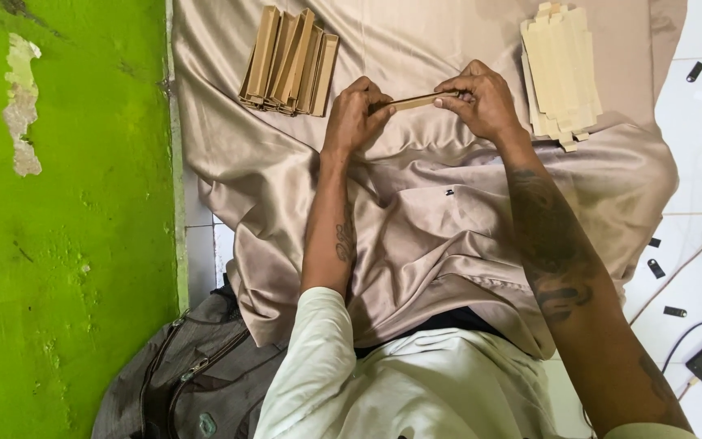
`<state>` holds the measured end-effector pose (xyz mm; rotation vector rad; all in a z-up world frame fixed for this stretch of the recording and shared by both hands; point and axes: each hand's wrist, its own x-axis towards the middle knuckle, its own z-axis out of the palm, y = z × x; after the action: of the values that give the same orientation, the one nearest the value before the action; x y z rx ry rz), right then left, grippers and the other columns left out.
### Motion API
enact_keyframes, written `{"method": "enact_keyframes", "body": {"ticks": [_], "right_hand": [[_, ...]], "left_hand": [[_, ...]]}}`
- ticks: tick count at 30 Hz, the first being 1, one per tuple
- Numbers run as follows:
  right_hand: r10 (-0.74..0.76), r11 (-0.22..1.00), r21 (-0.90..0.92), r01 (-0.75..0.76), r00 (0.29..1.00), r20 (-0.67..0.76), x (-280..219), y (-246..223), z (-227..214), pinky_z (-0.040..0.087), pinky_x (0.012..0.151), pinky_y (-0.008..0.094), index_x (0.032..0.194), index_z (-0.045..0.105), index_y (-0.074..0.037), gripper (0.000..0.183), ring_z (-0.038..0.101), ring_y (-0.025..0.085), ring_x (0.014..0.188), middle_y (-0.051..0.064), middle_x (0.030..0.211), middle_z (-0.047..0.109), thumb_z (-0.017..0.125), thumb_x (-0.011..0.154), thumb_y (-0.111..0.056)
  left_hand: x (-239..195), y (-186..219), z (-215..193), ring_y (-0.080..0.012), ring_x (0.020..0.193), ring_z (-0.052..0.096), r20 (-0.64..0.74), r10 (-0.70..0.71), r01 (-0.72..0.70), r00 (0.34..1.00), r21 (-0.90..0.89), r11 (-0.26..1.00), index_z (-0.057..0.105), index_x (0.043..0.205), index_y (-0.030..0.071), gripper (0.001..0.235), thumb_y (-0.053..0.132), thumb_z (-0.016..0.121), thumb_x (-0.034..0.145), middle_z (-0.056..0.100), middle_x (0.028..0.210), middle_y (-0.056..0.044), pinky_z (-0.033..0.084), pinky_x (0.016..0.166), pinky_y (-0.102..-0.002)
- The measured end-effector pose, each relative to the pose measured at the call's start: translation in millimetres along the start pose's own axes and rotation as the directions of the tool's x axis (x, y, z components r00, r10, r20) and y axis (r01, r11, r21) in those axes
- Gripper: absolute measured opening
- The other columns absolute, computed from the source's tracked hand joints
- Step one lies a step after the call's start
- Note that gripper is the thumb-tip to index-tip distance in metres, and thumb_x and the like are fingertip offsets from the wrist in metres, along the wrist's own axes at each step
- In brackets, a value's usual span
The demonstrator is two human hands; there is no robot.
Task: The person assembles small, flat wooden pieces by hand on a beige cloth-covered surface. They pick up individual pieces, align them, and press them together to form a rectangular structure, repeating the process with multiple pieces.
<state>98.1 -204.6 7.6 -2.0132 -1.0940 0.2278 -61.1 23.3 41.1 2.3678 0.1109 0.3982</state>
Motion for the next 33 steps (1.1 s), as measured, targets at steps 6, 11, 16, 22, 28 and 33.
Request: {"method": "enact_keyframes", "body": {"ticks": [6,11,16,22,28,33], "right_hand": [[0.208,0.972,-0.141,-0.188,0.969,0.137,2.2,-35.4,-13.7,0.042,0.082,0.045,0.132,0.072,-0.033,0.048,0.053,0.020,0.093,-0.001,0.101,0.051,0.081,0.088,-0.048],[0.233,0.938,-0.290,-0.189,0.965,0.124,4.4,-22.1,3.2,0.047,0.079,0.048,0.126,0.073,-0.037,0.036,0.055,0.023,0.094,0.001,0.109,0.051,0.076,0.093,-0.051],[0.167,0.982,-0.081,-0.169,0.986,-0.027,-1.0,-12.0,4.7,0.045,0.064,0.033,0.111,0.080,-0.027,0.024,0.057,0.014,0.083,-0.006,0.099,0.059,0.086,0.092,-0.041],[0.032,0.985,0.168,-0.021,0.998,-0.060,-5.3,-15.4,-0.9,0.050,0.070,0.025,0.119,0.076,-0.008,0.026,0.054,0.012,0.080,0.004,0.101,0.059,0.085,0.095,-0.011],[0.177,0.952,0.275,-0.136,0.976,-0.130,-5.7,-21.1,-5.5,0.052,0.077,0.022,0.128,0.067,-0.001,0.038,0.054,0.010,0.083,0.004,0.101,0.060,0.083,0.094,-0.005],[0.133,0.966,0.241,-0.092,0.978,-0.162,-6.1,-18.6,-0.5,0.054,0.075,0.021,0.120,0.072,-0.002,0.028,0.054,0.008,0.078,0.006,0.104,0.060,0.084,0.095,-0.006]], "left_hand": [[-3.7,-3.4,11.6,-0.0267,0.104,0.072,0.051,-0.003,0.006,0.999,-0.040,0.999,0.064,0.134,0.009,0.047,0.019,0.076,0.090,0.062,0.113,-0.007,0.059,0.095,-0.040],[-1.8,5.2,15.1,-0.0231,0.077,0.064,0.007,-0.006,0.005,1.000,0.051,0.999,0.077,0.107,0.011,0.020,0.025,0.068,0.095,0.057,0.092,-0.002,0.052,0.061,-0.043],[-1.9,2.2,7.2,-0.0234,0.072,0.064,-0.034,-0.022,0.020,0.999,-0.065,0.998,0.078,0.095,0.003,0.022,0.018,0.063,0.090,0.060,0.088,-0.005,0.050,0.068,-0.039],[-4.3,-4.4,6.4,-0.0290,0.071,0.067,-0.039,0.015,-0.011,0.999,0.105,0.994,0.075,0.095,0.006,0.018,0.018,0.062,0.094,0.060,0.091,-0.006,0.051,0.059,-0.047],[-7.4,-42.8,-3.6,-0.0123,0.080,0.069,-0.567,0.165,0.132,0.807,0.446,0.885,0.073,0.107,0.015,0.011,0.019,0.074,0.097,0.068,0.097,0.000,0.058,0.075,-0.030],[-13.6,-46.1,-7.3,-0.0231,0.094,0.062,-0.680,-0.110,0.475,0.725,0.379,0.794,0.073,0.104,0.012,0.025,0.017,0.086,0.083,0.066,0.103,-0.006,0.056,0.088,-0.037]]}}
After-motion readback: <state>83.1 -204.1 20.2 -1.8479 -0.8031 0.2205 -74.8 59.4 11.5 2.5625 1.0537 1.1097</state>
